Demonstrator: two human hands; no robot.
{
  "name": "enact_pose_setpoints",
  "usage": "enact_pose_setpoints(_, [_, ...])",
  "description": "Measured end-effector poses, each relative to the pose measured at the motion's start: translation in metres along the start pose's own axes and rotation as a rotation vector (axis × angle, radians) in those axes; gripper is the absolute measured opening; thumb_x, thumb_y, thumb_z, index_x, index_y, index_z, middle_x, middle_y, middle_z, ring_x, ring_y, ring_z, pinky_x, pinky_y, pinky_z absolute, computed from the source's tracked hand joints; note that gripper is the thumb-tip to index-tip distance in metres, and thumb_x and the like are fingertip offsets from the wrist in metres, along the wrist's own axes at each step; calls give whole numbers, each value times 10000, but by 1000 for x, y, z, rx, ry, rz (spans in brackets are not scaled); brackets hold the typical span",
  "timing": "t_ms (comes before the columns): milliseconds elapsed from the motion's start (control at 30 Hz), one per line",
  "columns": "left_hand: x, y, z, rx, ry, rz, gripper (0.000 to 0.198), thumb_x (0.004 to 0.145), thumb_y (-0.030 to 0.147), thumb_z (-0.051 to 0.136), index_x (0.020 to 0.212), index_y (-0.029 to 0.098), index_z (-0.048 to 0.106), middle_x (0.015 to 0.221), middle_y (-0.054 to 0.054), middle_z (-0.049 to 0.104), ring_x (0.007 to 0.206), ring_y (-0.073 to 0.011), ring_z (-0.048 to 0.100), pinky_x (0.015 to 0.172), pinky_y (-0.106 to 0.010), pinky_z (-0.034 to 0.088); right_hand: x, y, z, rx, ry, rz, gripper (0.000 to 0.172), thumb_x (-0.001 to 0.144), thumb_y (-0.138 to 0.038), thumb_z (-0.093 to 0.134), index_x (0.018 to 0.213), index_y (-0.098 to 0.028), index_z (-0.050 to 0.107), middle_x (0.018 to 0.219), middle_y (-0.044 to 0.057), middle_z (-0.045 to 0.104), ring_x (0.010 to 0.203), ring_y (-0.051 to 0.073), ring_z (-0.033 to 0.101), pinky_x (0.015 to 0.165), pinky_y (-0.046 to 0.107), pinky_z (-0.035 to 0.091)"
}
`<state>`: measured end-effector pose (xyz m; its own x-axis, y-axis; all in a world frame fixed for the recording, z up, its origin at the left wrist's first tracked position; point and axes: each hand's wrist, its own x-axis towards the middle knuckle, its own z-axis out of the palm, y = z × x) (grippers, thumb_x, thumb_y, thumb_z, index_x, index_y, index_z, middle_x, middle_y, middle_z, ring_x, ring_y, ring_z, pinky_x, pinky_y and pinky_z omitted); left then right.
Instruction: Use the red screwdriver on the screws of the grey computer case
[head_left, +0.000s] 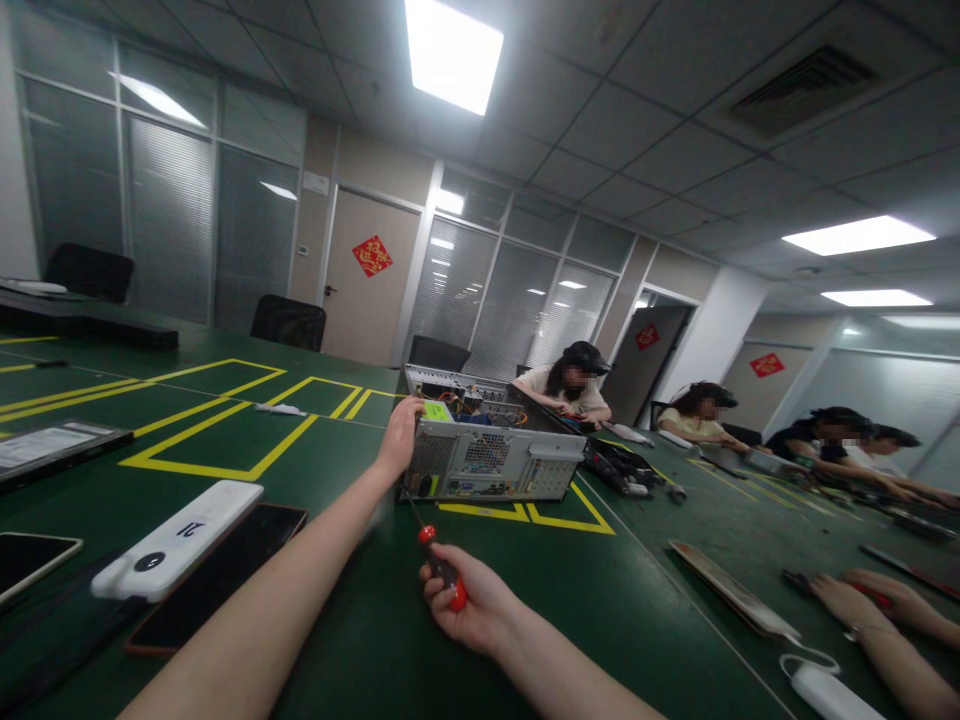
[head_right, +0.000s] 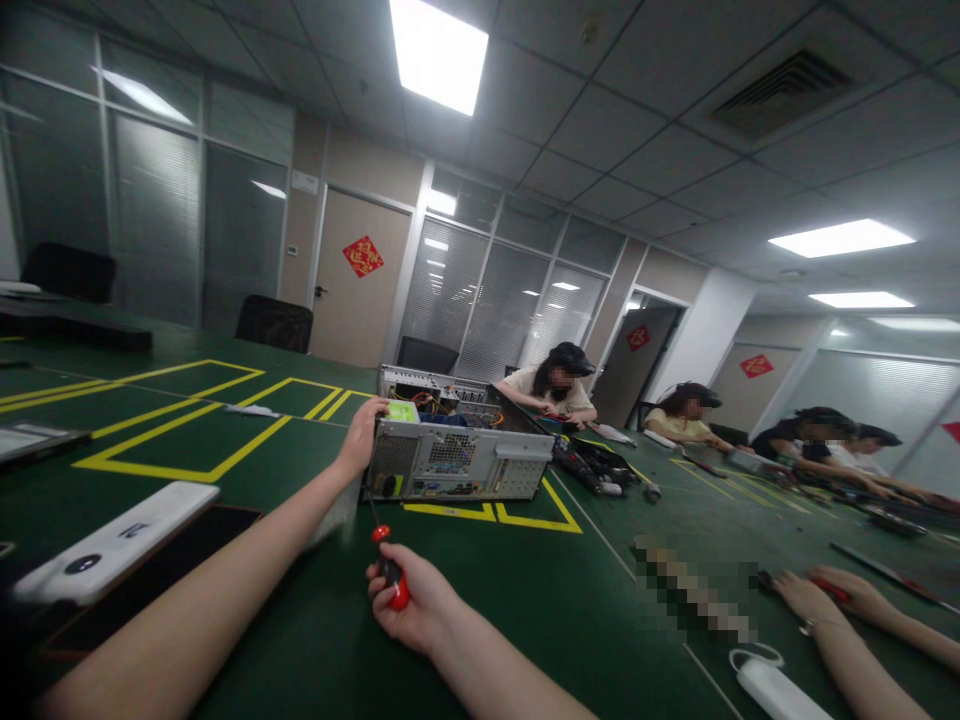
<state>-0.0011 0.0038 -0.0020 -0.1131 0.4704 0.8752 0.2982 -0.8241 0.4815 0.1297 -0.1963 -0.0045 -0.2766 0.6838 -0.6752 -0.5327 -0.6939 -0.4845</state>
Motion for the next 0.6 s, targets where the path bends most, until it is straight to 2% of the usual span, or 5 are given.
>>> enact_pose_setpoints(167, [0,0,0,-10,-7,5,395,937,352,183,890,197,543,1082,-85,601,1131,-190,505,1064,-397,350,-1,0,0,-33,-33,7,267,883,-338,448,829,-98,551,561,19,554,449,75,517,389,128,429])
enact_pose_setpoints(333, [0,0,1,-19,-9,1,397,934,356,178,889,196,538,1077,-91,600,1121,-196,508,1062,-407,348,-5,12,0,12,-46,-60,269,881,-336,433,796,-106,545,551,0,537,419,62,485,371,121,365])
enact_pose_setpoints(500, [1,2,0,-12,-7,5,397,936,350,172,884,207,539,1067,-79,607,1112,-189,514,1065,-401,346,-8,18,2,68,42,-204,266,887,-326,424,755,-120,526,560,-1,528,430,61,472,372,121,324])
enact_pose_setpoints(600, [1,2,-1,-4,-13,-4,404,937,356,167,884,206,538,1075,-78,604,1120,-187,510,1063,-394,348,-7,16,1,86,96,-232,278,893,-331,416,741,-124,522,569,-1,520,438,60,470,383,123,321])
